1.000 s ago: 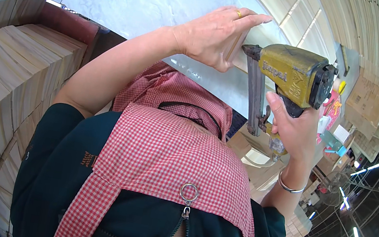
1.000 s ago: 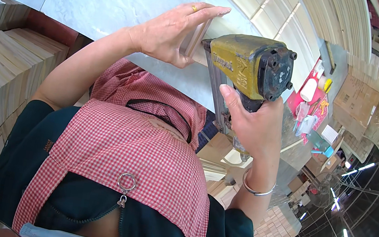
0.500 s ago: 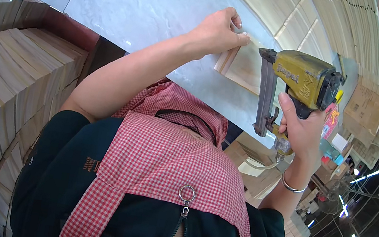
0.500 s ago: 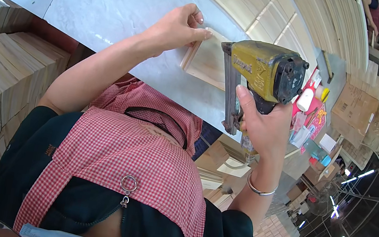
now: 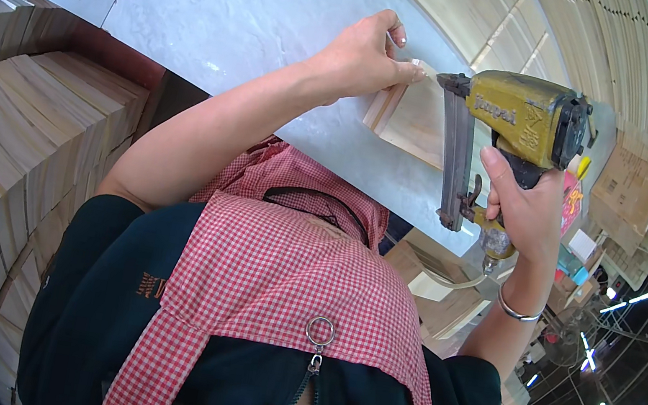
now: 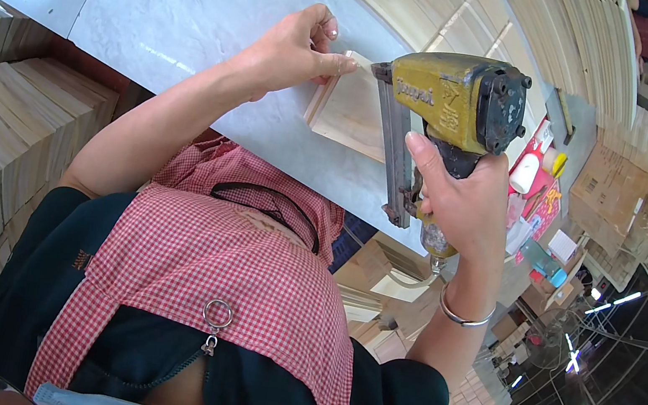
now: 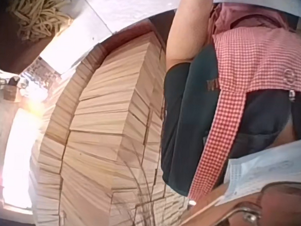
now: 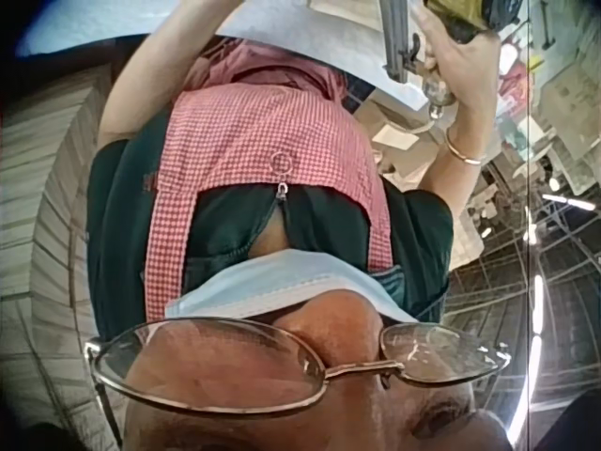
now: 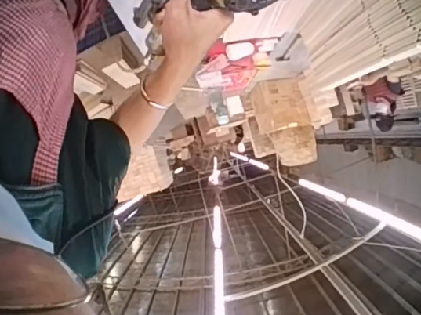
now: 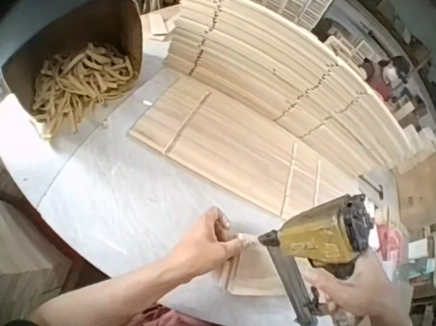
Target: Assemble small wooden boxes using glue and a pneumatic nailer.
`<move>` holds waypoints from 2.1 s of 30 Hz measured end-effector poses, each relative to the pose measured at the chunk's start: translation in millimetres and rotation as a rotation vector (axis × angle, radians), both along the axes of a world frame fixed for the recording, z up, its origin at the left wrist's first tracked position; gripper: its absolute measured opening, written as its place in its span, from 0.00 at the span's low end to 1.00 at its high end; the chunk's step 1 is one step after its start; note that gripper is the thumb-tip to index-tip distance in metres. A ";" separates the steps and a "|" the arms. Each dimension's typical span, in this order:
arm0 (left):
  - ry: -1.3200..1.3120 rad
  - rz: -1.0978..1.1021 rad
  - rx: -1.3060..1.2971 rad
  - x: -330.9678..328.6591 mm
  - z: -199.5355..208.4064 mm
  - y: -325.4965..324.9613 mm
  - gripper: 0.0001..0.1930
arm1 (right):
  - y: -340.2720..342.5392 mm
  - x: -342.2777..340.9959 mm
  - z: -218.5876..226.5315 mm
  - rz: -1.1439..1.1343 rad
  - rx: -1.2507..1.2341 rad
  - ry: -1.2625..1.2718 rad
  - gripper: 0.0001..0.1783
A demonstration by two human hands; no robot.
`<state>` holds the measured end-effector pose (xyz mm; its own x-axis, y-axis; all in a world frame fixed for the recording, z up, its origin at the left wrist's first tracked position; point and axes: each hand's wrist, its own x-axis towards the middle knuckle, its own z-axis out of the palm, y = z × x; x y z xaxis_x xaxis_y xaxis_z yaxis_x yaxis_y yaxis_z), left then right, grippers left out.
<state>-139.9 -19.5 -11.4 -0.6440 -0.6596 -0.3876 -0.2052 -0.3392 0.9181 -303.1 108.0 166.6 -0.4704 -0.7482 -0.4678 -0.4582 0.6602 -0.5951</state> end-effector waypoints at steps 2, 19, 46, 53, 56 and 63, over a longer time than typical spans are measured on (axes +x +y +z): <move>0.008 0.015 -0.007 1.1 -0.1 0.9 0.18 | -1.2 0.8 -1.0 -0.015 0.002 -0.018 0.16; -0.384 -0.506 -1.506 -58.7 29.9 67.6 0.45 | 71.3 -53.4 5.8 -0.291 -0.035 0.080 0.16; -0.271 -0.551 -1.394 -61.6 25.1 65.6 0.45 | 55.2 -91.9 14.3 -0.143 0.097 0.076 0.16; -0.198 -0.564 -1.398 -59.0 27.4 59.4 0.46 | 136.5 -107.6 -6.1 -0.348 -0.085 0.350 0.19; -0.147 -0.519 -1.294 -52.8 35.6 49.6 0.45 | 208.3 -142.5 -45.0 -0.412 -0.129 0.413 0.23; 0.230 -0.176 0.204 29.2 43.9 -32.2 0.29 | 311.1 -193.4 -136.2 -0.397 0.387 0.895 0.32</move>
